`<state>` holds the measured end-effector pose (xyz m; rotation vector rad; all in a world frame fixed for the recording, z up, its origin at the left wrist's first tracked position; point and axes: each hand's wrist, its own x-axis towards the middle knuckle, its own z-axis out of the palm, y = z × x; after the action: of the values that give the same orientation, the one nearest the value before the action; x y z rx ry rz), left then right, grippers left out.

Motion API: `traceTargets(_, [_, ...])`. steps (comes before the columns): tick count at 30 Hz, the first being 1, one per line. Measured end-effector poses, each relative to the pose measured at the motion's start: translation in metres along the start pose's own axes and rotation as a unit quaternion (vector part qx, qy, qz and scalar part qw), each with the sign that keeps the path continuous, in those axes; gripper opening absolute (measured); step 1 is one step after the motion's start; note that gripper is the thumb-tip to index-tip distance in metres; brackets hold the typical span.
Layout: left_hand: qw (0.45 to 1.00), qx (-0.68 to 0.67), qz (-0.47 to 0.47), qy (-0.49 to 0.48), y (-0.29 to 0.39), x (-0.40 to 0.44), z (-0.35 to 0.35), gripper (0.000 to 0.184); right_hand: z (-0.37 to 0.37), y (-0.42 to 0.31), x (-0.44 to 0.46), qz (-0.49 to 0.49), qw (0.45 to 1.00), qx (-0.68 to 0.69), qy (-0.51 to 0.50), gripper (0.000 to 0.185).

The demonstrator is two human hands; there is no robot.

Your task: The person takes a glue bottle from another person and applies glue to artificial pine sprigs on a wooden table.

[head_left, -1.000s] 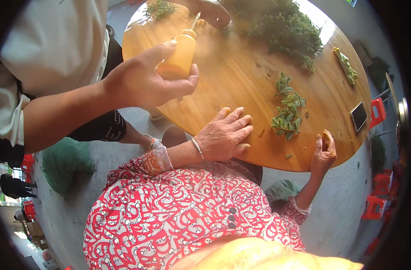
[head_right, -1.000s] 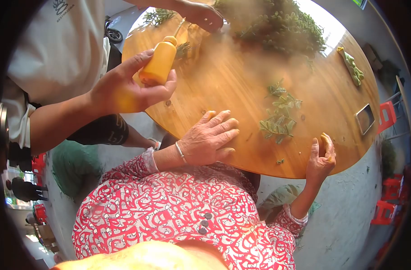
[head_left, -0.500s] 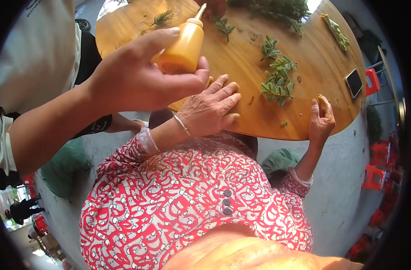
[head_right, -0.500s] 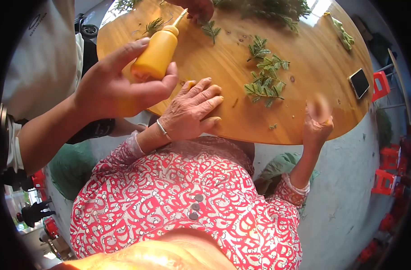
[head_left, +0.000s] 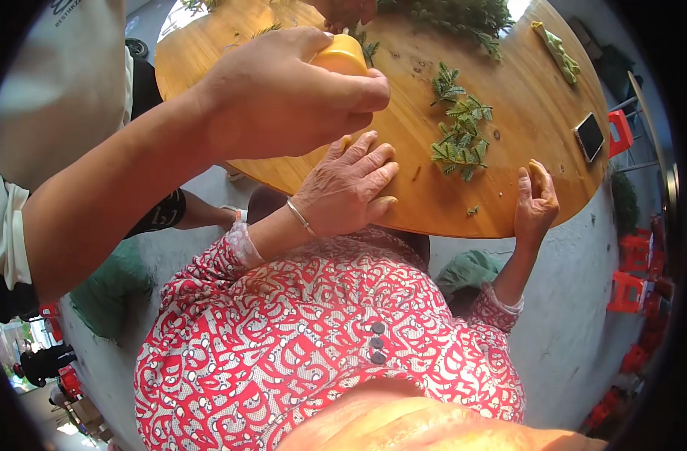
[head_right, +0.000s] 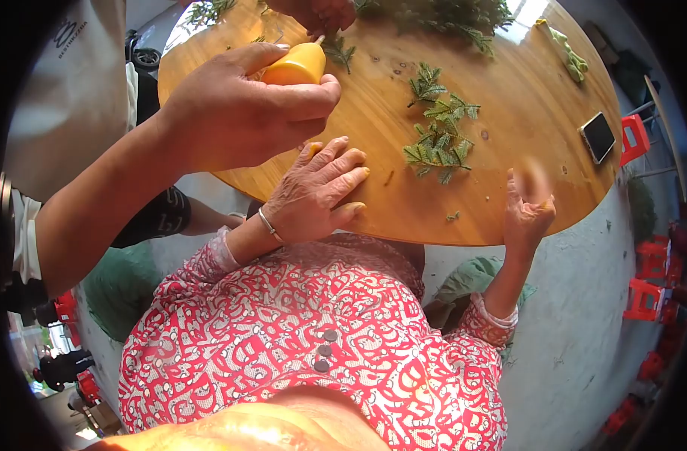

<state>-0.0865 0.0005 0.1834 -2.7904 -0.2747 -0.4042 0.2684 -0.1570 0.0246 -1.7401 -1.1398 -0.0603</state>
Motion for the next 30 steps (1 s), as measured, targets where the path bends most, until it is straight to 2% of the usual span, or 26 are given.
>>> traceTargets(5, [0.996,-0.081,-0.017,0.013,0.0,0.003,0.009,0.011,0.0,-0.002,0.001,-0.02,0.999,-0.032,0.009,0.026])
traceTargets(9, [0.988,-0.133,-0.068,0.043,0.046,-0.002,0.045,0.015,0.002,0.003,0.0,-0.018,1.0,-0.009,0.013,0.026])
traceTargets(11, [0.98,-0.164,-0.097,0.051,0.075,-0.005,0.064,0.018,-0.003,-0.012,-0.002,-0.046,0.999,0.005,-0.021,0.052])
traceTargets(13, [0.976,-0.179,-0.11,0.059,0.088,-0.006,0.076,0.022,-0.007,-0.029,-0.001,-0.174,0.981,-0.066,-0.048,0.076])
traceTargets(16, [0.974,-0.181,-0.123,0.062,0.093,-0.006,0.079,0.027,-0.005,-0.077,-0.011,-0.253,0.958,-0.066,-0.123,0.107])
traceTargets(19, [0.974,-0.18,-0.124,0.065,0.096,-0.009,0.078,0.032,0.012,-0.093,0.001,-0.305,0.923,-0.096,-0.213,0.117])
traceTargets(24, [0.971,-0.194,-0.127,0.058,0.098,-0.012,0.082,0.038,0.044,-0.099,0.054,-0.328,0.882,-0.17,-0.293,0.115])
traceTargets(27, [0.972,-0.187,-0.128,0.056,0.097,-0.014,0.086,0.04,0.063,-0.1,0.07,-0.292,0.872,-0.22,-0.325,0.117])
traceTargets(29, [0.973,-0.177,-0.131,0.067,0.1,-0.033,0.124,0.04,0.073,-0.087,0.077,-0.281,0.87,-0.18,-0.362,0.111])
traceTargets(30, [0.974,-0.168,-0.13,0.079,0.102,-0.051,0.164,0.041,0.076,-0.08,0.078,-0.272,0.867,-0.164,-0.385,0.109])
